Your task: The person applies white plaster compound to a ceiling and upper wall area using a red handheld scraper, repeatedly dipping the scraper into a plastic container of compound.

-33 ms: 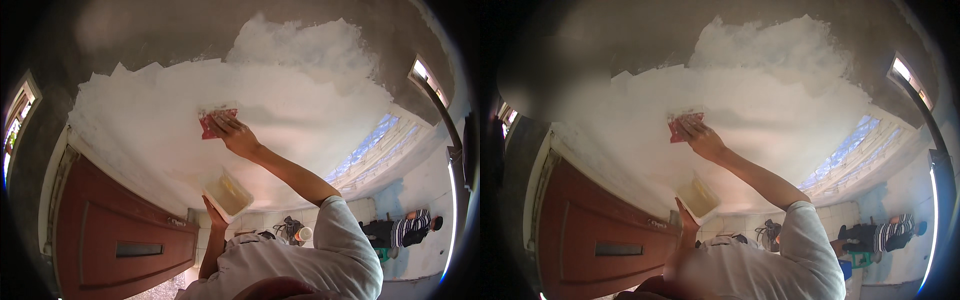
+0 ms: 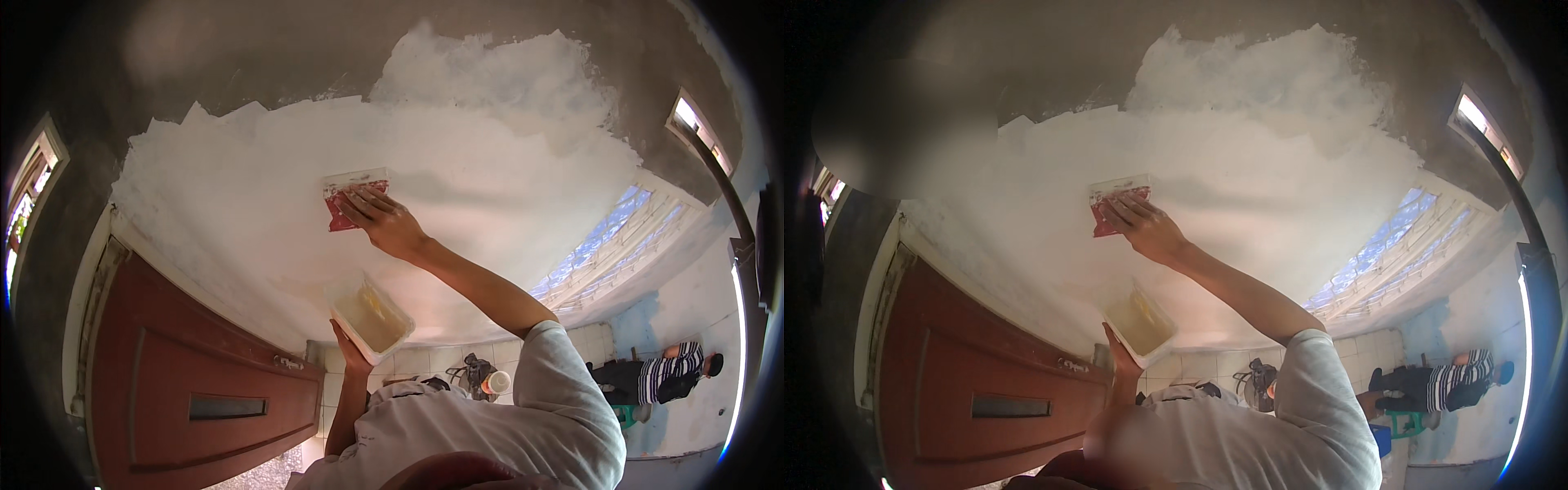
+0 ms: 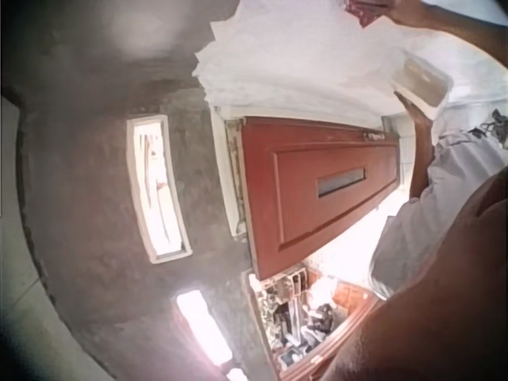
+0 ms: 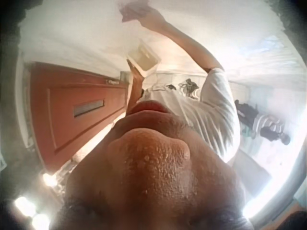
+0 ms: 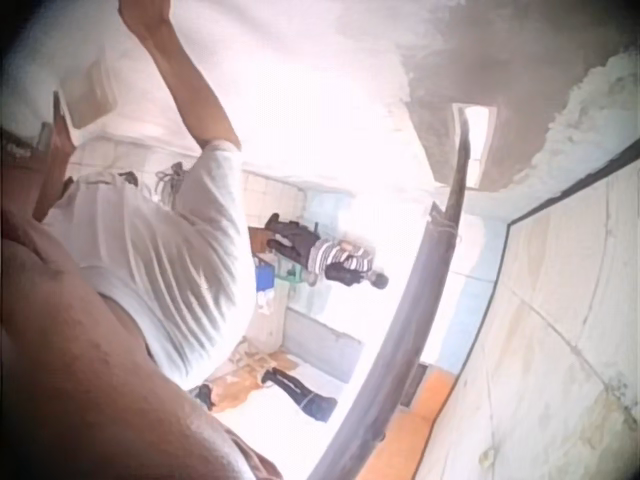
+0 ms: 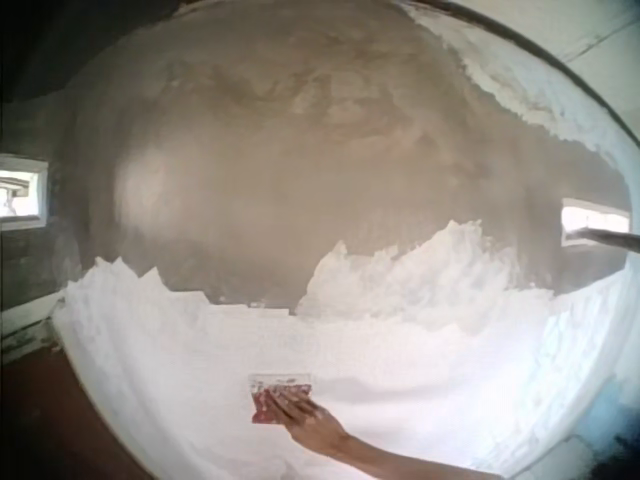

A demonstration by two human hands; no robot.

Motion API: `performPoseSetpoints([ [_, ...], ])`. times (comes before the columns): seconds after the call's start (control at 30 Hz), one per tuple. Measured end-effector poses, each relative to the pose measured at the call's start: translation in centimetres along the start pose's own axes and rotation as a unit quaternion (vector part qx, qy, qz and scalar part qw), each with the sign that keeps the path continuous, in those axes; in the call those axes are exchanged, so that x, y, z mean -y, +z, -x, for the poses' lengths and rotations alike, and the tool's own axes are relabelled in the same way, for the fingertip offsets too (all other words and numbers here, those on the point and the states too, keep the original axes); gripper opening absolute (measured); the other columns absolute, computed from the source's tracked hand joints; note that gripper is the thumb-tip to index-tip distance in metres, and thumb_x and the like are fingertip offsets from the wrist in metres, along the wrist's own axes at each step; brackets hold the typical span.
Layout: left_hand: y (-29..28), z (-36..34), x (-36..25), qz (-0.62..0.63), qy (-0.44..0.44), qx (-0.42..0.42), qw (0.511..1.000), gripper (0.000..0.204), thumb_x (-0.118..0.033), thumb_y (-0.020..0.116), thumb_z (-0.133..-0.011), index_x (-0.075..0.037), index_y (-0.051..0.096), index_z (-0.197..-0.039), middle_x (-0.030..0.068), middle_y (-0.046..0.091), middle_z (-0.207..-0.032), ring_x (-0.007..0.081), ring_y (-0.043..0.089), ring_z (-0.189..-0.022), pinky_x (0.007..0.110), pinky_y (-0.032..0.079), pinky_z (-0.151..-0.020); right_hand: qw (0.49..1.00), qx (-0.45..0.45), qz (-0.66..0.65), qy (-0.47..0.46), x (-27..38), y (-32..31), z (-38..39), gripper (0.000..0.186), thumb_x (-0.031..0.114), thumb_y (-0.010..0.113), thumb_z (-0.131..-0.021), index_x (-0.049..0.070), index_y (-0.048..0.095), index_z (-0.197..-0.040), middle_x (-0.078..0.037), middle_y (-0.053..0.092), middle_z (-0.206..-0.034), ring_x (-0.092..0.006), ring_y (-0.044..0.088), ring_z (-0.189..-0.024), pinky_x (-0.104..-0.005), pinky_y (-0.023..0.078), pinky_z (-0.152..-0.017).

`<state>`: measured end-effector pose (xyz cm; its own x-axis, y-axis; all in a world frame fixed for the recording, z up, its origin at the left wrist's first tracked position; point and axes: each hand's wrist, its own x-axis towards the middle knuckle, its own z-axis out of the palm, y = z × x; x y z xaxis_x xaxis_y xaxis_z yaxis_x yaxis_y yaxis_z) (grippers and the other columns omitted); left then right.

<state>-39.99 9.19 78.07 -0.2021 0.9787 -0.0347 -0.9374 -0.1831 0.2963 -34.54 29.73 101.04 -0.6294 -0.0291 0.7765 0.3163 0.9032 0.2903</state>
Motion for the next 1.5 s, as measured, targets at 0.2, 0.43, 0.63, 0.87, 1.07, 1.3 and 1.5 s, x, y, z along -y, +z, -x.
performPoseSetpoints([
  [0.2, -0.3, -0.2, -0.1, 0.026, 0.013, 0.044, 0.999, 0.088, -0.082, 0.030, -0.097, -0.022, 0.031, -0.162, 0.0079, 0.044, -0.159, 0.0353, 0.047, -0.142, 0.059, 0.042, -0.115, 0.949, -0.294, -0.061, 0.098, -4.7, -12.2, -8.1, 0.042, -0.019, 0.055, -0.081, -0.002, 0.071, -0.116, -0.018, 0.072, -0.123, -0.0356, 0.069, -0.116, -0.0432, 0.053, -0.103],
  [0.43, -0.8, -0.9, 0.5, -0.026, 0.035, 0.027, 0.999, 0.088, -0.081, 0.033, -0.097, -0.021, 0.033, -0.161, 0.0074, 0.045, -0.158, 0.0349, 0.049, -0.141, 0.058, 0.043, -0.115, 0.949, -0.233, 0.088, 0.195, -9.1, -5.8, -3.0, 0.063, -0.011, 0.061, -0.081, 0.012, 0.064, -0.140, -0.013, 0.062, -0.144, -0.0365, 0.063, -0.127, -0.0413, 0.055, -0.100],
  [0.63, -0.6, -1.2, 1.0, 0.008, -0.024, -0.015, 1.000, 0.079, -0.073, 0.028, -0.103, -0.019, 0.034, -0.160, 0.0066, 0.047, -0.155, 0.0292, 0.049, -0.139, 0.051, 0.045, -0.113, 0.986, -0.018, -0.062, 0.154, -0.1, -1.4, 3.8, 0.061, -0.005, 0.063, -0.081, 0.012, 0.063, -0.139, -0.012, 0.066, -0.138, -0.0321, 0.065, -0.124, -0.0401, 0.056, -0.104],
  [0.87, -4.4, -1.6, 1.3, 0.015, -0.024, -0.030, 0.999, 0.084, -0.078, 0.035, -0.098, -0.020, 0.036, -0.159, 0.0080, 0.049, -0.154, 0.0354, 0.052, -0.137, 0.059, 0.046, -0.110, 0.952, -0.254, 0.036, 0.166, -6.3, -11.6, -0.9, 0.052, -0.012, 0.056, -0.081, 0.002, 0.071, -0.129, -0.020, 0.065, -0.138, -0.0410, 0.062, -0.128, -0.0463, 0.048, -0.110],
  [1.07, -2.0, -1.4, 1.7, 0.017, -0.033, -0.025, 0.999, 0.074, -0.070, 0.033, -0.105, -0.018, 0.037, -0.158, 0.0056, 0.049, -0.152, 0.0279, 0.051, -0.137, 0.046, 0.045, -0.113, 0.969, -0.118, 0.048, 0.211, -6.9, -6.8, 2.0, 0.072, -0.006, 0.070, -0.079, 0.019, 0.061, -0.145, -0.011, 0.060, -0.146, -0.0336, 0.063, -0.126, -0.0393, 0.060, -0.096],
  [1.3, -3.5, -1.1, 2.0, -0.059, 0.003, -0.029, 0.998, 0.072, -0.067, 0.033, -0.106, -0.019, 0.036, -0.158, 0.0053, 0.049, -0.153, 0.0276, 0.051, -0.137, 0.046, 0.046, -0.113, 0.971, -0.014, -0.129, 0.199, -3.6, -7.9, 5.3, 0.050, -0.006, 0.067, -0.087, 0.009, 0.066, -0.135, -0.012, 0.064, -0.142, -0.0287, 0.068, -0.122, -0.0370, 0.061, -0.094],
  [1.5, -2.5, 0.1, 1.6, -0.044, -0.005, -0.049, 0.998, 0.071, -0.067, 0.032, -0.106, -0.019, 0.035, -0.159, 0.0053, 0.047, -0.154, 0.0279, 0.050, -0.138, 0.046, 0.045, -0.114, 0.801, -0.341, -0.284, 0.402, -8.8, -15.1, -1.2, 0.011, 0.009, 0.072, -0.099, -0.001, 0.068, -0.097, 0.008, 0.051, -0.068, -0.0022, 0.029, -0.060, -0.0238, 0.024, -0.052],
])
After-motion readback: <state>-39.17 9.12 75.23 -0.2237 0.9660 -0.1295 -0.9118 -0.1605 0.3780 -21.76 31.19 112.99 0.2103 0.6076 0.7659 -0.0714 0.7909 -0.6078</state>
